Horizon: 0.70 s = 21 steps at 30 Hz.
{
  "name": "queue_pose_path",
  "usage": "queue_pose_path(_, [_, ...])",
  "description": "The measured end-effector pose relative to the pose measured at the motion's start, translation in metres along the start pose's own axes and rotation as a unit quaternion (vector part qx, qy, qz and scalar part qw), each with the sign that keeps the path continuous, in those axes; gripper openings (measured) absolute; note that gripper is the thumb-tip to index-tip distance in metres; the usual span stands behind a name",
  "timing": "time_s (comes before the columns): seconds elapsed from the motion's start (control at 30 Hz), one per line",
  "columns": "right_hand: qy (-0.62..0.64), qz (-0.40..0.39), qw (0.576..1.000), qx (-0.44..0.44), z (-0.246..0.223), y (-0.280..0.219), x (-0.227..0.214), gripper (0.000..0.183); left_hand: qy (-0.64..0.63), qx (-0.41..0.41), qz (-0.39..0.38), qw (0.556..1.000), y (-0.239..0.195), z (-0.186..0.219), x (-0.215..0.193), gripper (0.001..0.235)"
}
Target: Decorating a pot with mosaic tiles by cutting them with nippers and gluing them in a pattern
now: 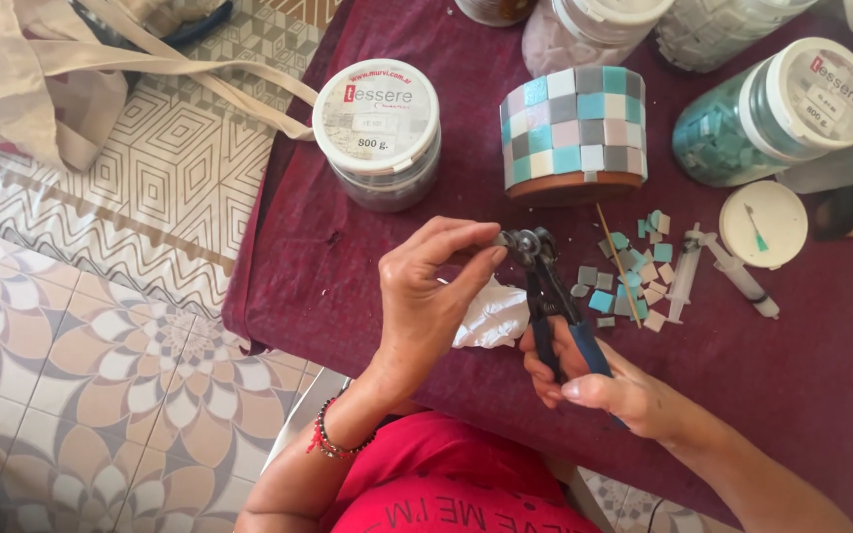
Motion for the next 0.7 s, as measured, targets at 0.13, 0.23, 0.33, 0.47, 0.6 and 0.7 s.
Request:
queue_pose_path(0.13, [-0.003, 0.005, 1.000, 0.005, -0.001, -0.003, 0.004, 0.056, 0.018, 0.028, 0.002, 0.999, -0.003, 0.005, 0.004, 0.013])
queue_pose_path(0.23, [-0.001, 0.002, 1.000, 0.004, 0.003, -0.005, 0.003, 0.061, 0.034, 0.046, -0.002, 0.998, -0.004, 0.010, 0.007, 0.012])
queue_pose_path(0.33, [0.001, 0.008, 1.000, 0.019, 0.006, -0.005, 0.001, 0.063, 0.046, 0.055, -0.006, 0.997, -0.005, 0.014, 0.009, 0.013])
queue_pose_path(0.47, [0.000, 0.008, 1.000, 0.023, 0.015, -0.007, -0.003, 0.061, 0.066, 0.059, -0.019, 0.996, -0.005, 0.016, 0.012, 0.011])
queue_pose_path(0.6, [-0.003, 0.007, 1.000, 0.011, 0.008, -0.004, -0.002, 0.049, 0.079, 0.068, -0.024, 0.994, -0.003, 0.018, 0.013, 0.010])
queue_pose_path(0.7, [0.007, 0.046, 0.999, 0.017, 0.013, -0.004, -0.007, 0.036, 0.089, 0.074, -0.020, 0.993, -0.004, 0.015, 0.013, 0.011])
Point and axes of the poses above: each hand's wrist, its own y-axis towards the middle knuckle, its own x-axis out of the palm, z = x × y, the point moved 10 cm from there along y, towards the middle knuckle, and after that the axes turned 1 degree about -x, right-handed, at the moved point
